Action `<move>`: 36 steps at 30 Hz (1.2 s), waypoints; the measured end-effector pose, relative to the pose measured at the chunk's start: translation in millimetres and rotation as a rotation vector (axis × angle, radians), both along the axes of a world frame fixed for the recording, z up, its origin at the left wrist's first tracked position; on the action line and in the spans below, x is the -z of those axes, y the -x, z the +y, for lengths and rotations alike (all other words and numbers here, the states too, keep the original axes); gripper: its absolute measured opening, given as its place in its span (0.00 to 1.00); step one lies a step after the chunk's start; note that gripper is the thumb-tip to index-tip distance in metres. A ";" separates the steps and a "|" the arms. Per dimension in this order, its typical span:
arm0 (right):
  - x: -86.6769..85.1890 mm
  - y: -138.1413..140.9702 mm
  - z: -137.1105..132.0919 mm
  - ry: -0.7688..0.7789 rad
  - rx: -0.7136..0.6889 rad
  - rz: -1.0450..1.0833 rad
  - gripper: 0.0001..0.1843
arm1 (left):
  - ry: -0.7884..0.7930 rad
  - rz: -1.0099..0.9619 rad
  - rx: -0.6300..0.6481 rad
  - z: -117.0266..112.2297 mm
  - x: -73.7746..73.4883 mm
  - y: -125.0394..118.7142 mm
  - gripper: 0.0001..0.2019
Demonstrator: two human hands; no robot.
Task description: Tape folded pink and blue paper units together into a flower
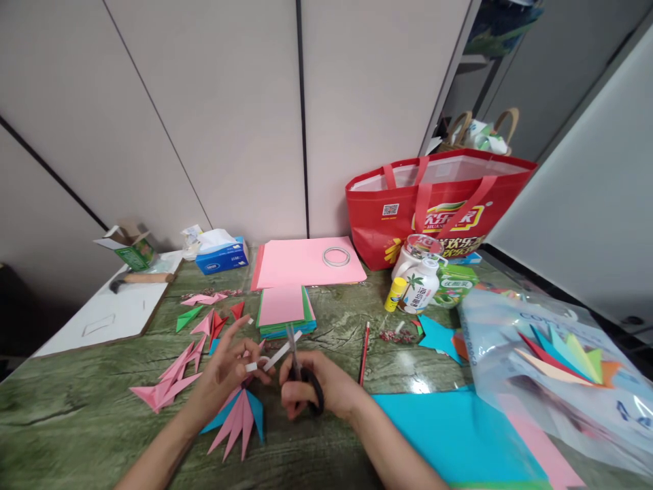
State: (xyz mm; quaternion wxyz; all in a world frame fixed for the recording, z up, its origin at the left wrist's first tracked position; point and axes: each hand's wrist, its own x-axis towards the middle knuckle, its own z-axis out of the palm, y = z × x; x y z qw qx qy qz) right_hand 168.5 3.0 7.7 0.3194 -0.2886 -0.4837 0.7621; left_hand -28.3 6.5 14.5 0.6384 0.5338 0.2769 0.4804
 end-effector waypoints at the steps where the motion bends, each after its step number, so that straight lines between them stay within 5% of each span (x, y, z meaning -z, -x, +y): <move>1: 0.2 1.2 1.1 -0.005 0.108 0.015 0.20 | 0.008 -0.023 0.008 0.4 0.2 -0.3 0.34; 4: 4.0 9.1 2.8 0.041 0.436 0.085 0.20 | 0.042 -0.079 0.018 -0.6 0.4 -2.3 0.34; 7: 6.9 17.3 1.6 0.190 0.582 0.155 0.24 | 0.072 -0.048 0.041 -3.2 0.4 -4.3 0.34; 14: 3.6 19.7 -2.1 0.388 0.641 0.163 0.24 | -0.117 0.129 -0.110 -8.9 -6.3 -6.7 0.36; 23: 6.0 18.3 0.1 0.447 0.649 0.184 0.23 | -0.498 0.252 -0.054 -21.1 4.0 -4.1 0.36; 36: 8.3 1.1 15.2 0.588 0.738 0.252 0.19 | -0.241 0.082 -0.314 -11.4 -5.6 -8.0 0.30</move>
